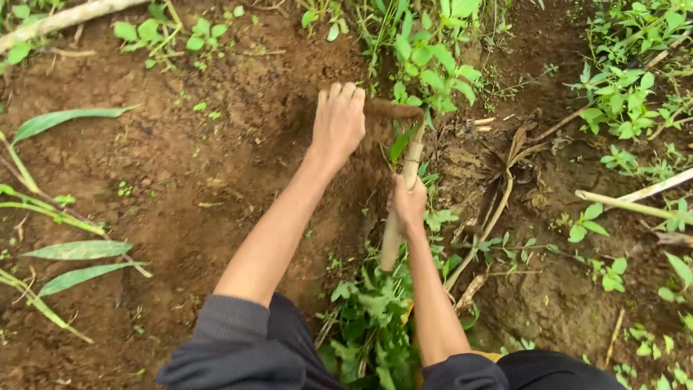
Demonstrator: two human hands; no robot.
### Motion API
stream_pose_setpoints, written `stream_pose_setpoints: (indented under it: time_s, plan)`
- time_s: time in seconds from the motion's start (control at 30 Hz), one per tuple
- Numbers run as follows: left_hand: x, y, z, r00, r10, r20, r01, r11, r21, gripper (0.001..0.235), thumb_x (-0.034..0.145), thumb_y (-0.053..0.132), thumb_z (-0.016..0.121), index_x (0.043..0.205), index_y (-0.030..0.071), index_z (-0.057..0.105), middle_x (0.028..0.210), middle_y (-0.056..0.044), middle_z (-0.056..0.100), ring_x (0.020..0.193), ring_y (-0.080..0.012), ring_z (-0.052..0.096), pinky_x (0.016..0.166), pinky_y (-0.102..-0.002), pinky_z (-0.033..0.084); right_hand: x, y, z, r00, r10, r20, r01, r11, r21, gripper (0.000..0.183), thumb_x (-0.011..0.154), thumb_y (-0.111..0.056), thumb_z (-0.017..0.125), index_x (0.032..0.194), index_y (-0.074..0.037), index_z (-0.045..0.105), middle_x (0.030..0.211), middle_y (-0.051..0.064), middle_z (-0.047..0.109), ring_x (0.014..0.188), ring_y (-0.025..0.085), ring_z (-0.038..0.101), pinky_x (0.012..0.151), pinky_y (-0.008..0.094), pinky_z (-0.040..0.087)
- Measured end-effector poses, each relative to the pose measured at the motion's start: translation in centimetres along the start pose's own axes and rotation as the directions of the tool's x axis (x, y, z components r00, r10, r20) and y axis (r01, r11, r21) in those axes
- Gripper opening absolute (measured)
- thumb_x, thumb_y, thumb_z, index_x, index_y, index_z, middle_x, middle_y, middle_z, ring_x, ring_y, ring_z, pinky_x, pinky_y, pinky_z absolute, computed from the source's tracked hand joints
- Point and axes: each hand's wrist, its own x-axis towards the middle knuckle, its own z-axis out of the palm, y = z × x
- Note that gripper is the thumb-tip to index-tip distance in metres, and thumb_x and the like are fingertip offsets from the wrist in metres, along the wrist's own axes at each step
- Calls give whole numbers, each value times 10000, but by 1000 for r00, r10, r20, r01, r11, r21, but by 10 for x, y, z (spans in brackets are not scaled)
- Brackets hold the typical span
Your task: Using a hand hoe and hands to remove weeds and clear a patch of soil in a field.
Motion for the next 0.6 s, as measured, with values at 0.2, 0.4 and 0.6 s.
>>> stream_pose_setpoints:
  time_s: [0.2,0.4,0.6]
  plan:
    - [143,-34,30,972,226,65,-225,809,544,299,746,144,810,1030,86,737,1112,-69,699,1074,-259,569,967,-424,450,28,-119,12,992,72,104,-104,930,353,251,956,-57,572,1188,32,530,766,73,567,519,146,530,436,267,501]
    - [183,-54,11,933,-235,271,-163,394,905,664,877,421,666,1461,117,585,1374,-95,713,1498,-323,406,1232,-605,20,80,-193,19,938,23,346,-103,971,216,242,996,-98,602,1205,0,529,762,57,566,516,132,533,432,255,501]
    - [144,-69,32,955,-293,-45,221,603,766,227,1043,265,557,1034,86,696,1053,-83,689,1065,-284,642,923,-459,487,154,-187,26,899,-43,436,102,988,-113,423,990,-288,560,1219,55,470,826,176,679,622,228,733,523,405,670]
